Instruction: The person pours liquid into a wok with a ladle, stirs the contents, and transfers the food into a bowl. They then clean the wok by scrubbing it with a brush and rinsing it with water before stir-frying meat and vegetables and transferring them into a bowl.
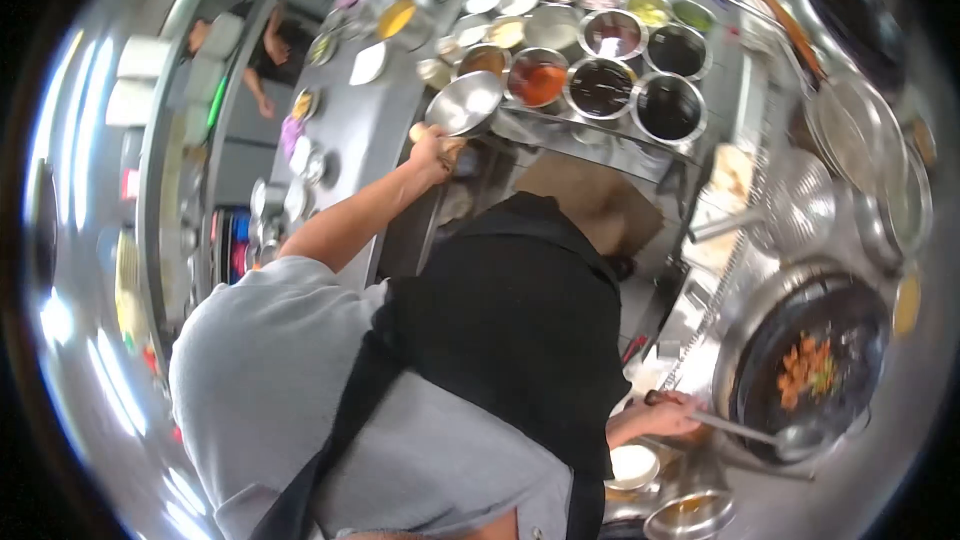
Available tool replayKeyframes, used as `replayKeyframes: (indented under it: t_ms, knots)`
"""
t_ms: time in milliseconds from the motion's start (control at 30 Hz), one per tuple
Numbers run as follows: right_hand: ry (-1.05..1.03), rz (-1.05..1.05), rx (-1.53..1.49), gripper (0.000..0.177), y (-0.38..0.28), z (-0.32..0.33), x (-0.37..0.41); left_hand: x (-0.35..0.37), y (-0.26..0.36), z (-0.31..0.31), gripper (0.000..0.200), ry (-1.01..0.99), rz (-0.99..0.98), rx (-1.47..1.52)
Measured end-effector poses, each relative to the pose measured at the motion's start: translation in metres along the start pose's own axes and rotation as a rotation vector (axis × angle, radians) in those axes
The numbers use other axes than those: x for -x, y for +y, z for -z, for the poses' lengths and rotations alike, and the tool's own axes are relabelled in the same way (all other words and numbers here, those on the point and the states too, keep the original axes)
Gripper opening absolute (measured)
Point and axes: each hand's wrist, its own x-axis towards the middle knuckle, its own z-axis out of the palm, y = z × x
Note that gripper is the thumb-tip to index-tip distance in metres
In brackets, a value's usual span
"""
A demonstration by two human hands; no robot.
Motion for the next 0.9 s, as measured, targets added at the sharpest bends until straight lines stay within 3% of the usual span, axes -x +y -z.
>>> replayKeyframes:
  t_ms: [33, 67, 100, 200, 233, 300, 333, 400, 433, 467, 500, 533, 633, 667, 733, 800, 867, 900]
  knots:
    - [0.022, 0.001, -0.004, 0.019, 0.0, -0.008, 0.0, 0.004, 0.019, 0.024, 0.013, 0.103, -0.009, 0.051]
    - [-0.011, 0.0, 0.005, 0.019, -0.002, -0.012, 0.002, -0.053, 0.03, 0.069, 0.012, 0.056, 0.051, 0.157]
    - [-0.058, -0.038, -0.085, 0.019, -0.003, -0.016, 0.006, -0.057, 0.043, 0.085, 0.014, 0.163, -0.003, 0.143]
    - [-0.173, -0.047, -0.17, 0.027, -0.017, -0.014, 0.017, -0.12, 0.073, 0.141, 0.028, 0.094, 0.085, 0.431]
    - [-0.176, -0.03, -0.113, 0.02, -0.022, -0.011, 0.016, -0.136, 0.072, 0.146, 0.028, 0.101, 0.085, 0.446]
    - [-0.167, -0.004, -0.062, 0.014, -0.023, -0.001, 0.006, -0.16, 0.069, 0.136, 0.032, 0.248, -0.257, 0.5]
    - [-0.124, 0.008, 0.014, 0.014, -0.016, 0.007, -0.016, -0.165, 0.062, 0.127, 0.032, 0.236, -0.241, 0.493]
    - [0.012, -0.04, 0.221, 0.015, -0.005, 0.031, -0.063, -0.159, 0.045, 0.071, 0.033, 0.187, -0.212, 0.188]
    - [-0.056, 0.088, 0.029, 0.016, 0.021, 0.051, -0.1, -0.103, 0.036, 0.033, 0.034, -0.177, -0.117, -0.012]
    - [-0.037, -0.024, 0.213, 0.034, -0.003, 0.051, -0.09, -0.056, 0.018, -0.008, 0.034, -0.3, -0.041, -0.12]
    - [-0.037, -0.026, 0.356, 0.037, -0.003, 0.055, -0.096, -0.012, -0.002, -0.042, 0.034, -0.477, 0.026, -0.351]
    - [-0.175, -0.071, 0.244, 0.04, -0.006, 0.059, -0.097, 0.02, -0.019, -0.074, 0.04, -0.758, 0.183, -0.587]
    - [-0.118, 0.328, 0.778, 0.037, 0.024, 0.074, -0.116, 0.135, -0.121, -0.158, 0.041, -1.184, 0.423, -0.798]
    - [-0.185, -0.009, 0.584, 0.032, -0.014, 0.064, -0.078, 0.158, -0.152, -0.173, 0.039, -1.295, 0.542, -0.881]
    - [-0.172, 0.235, 0.751, 0.025, -0.013, 0.073, -0.058, 0.186, -0.228, -0.207, 0.036, -1.369, 0.696, -1.067]
    - [-0.054, 0.261, 0.921, 0.025, -0.029, 0.069, -0.019, 0.235, -0.282, -0.23, 0.034, -1.455, 0.757, -1.115]
    - [0.026, 0.254, 0.894, 0.026, -0.067, 0.067, 0.038, 0.273, -0.329, -0.243, 0.037, -1.532, 0.864, -1.113]
    - [-0.013, 0.115, 0.897, 0.026, -0.098, 0.065, 0.066, 0.287, -0.354, -0.249, 0.035, -1.579, 0.851, -1.094]
